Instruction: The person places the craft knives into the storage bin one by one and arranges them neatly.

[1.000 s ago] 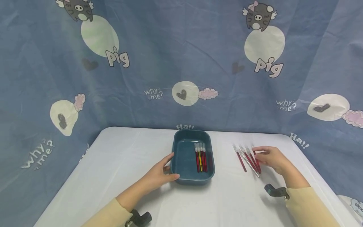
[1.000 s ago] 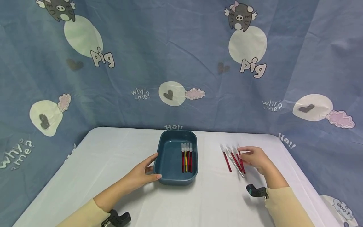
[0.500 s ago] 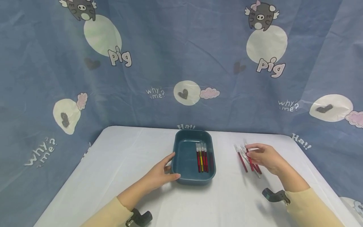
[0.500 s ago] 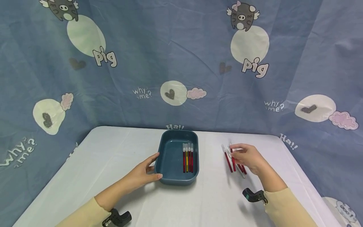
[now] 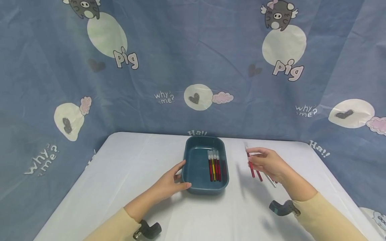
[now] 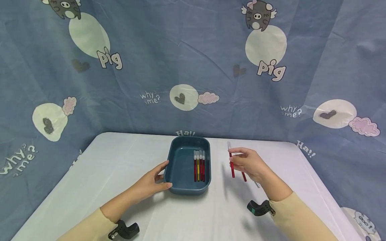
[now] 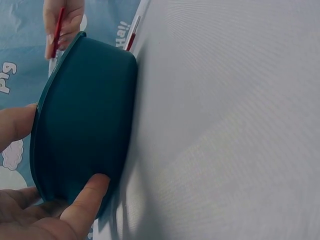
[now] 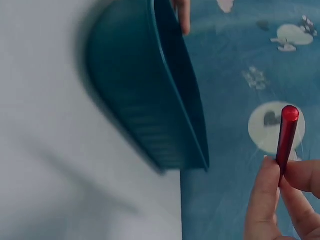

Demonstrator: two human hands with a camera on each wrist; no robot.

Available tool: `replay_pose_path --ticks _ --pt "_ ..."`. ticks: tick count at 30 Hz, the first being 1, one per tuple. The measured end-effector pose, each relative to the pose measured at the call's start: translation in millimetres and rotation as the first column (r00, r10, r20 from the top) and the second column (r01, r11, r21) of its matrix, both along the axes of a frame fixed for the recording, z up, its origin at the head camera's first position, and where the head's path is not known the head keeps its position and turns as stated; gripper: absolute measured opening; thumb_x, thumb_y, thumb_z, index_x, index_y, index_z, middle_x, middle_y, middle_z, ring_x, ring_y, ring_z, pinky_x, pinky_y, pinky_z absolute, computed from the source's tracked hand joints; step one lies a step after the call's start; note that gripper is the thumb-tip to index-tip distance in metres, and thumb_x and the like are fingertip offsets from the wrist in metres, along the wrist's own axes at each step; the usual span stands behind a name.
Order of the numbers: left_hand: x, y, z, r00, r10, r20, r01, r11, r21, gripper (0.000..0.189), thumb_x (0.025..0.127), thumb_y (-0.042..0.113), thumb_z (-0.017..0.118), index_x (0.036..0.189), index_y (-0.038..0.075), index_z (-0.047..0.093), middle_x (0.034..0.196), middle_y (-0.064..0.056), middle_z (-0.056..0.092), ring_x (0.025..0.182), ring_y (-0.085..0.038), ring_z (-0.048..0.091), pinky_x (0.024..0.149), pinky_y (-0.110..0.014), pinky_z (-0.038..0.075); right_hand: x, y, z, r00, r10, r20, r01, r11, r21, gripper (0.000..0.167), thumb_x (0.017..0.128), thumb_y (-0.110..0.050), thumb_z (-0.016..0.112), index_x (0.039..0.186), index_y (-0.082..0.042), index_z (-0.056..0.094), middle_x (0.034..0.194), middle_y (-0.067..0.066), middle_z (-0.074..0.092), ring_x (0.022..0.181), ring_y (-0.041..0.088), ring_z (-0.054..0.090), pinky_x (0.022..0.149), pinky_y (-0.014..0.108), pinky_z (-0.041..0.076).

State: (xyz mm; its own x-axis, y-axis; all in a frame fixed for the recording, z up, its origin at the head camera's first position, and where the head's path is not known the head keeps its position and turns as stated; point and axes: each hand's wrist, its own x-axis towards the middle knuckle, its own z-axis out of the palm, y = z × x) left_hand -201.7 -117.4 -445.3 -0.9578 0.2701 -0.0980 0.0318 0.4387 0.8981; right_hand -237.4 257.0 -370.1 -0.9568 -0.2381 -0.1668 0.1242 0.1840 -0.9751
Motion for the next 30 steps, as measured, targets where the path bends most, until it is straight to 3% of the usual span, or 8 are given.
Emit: replay_pose_path --ticks 12,20,30 --pt "0.7 2.4 0.7 1.000 0.017 -0.002 -0.017 1.000 -0.011 0.092 0.084 0.031 0.082 0.159 0.021 0.030 0.162 -0.011 0.032 0.137 -0.042 0.045 0.103 -0.063 0.042 -8.7 -40 1.3 0.998 -0.010 0.057 0.012 0.999 -0.045 0.043 0.096 -0.001 0.064 0.137 0.006 0.053 0.107 0.013 0.063 0.093 0.019 0.069 0.088 0.033 0.057" --pt "0.9 2.0 -0.9 1.000 0.017 -0.006 -0.017 1.000 -0.006 0.091 0.084 0.032 0.082 0.159 0.022 0.030 0.161 -0.011 0.032 0.137 -0.043 0.045 0.101 -0.063 0.044 -18.8 -70 -3.8 0.995 -0.020 0.095 0.022 0.999 -0.026 0.045 0.096 -0.001 0.064 0.139 0.005 0.053 0.125 0.024 0.059 0.096 0.022 0.066 0.087 0.033 0.058" --pt "0.7 1.2 -1.3 1.000 0.017 -0.004 -0.017 1.000 -0.016 0.091 0.085 0.034 0.082 0.159 0.023 0.030 0.162 -0.010 0.032 0.137 -0.042 0.045 0.102 -0.063 0.043 -26.4 -105 -10.2 0.992 -0.020 0.126 0.026 0.999 -0.048 0.041 0.096 0.001 0.062 0.137 0.005 0.055 0.111 0.017 0.062 0.082 0.014 0.064 0.075 0.025 0.058"
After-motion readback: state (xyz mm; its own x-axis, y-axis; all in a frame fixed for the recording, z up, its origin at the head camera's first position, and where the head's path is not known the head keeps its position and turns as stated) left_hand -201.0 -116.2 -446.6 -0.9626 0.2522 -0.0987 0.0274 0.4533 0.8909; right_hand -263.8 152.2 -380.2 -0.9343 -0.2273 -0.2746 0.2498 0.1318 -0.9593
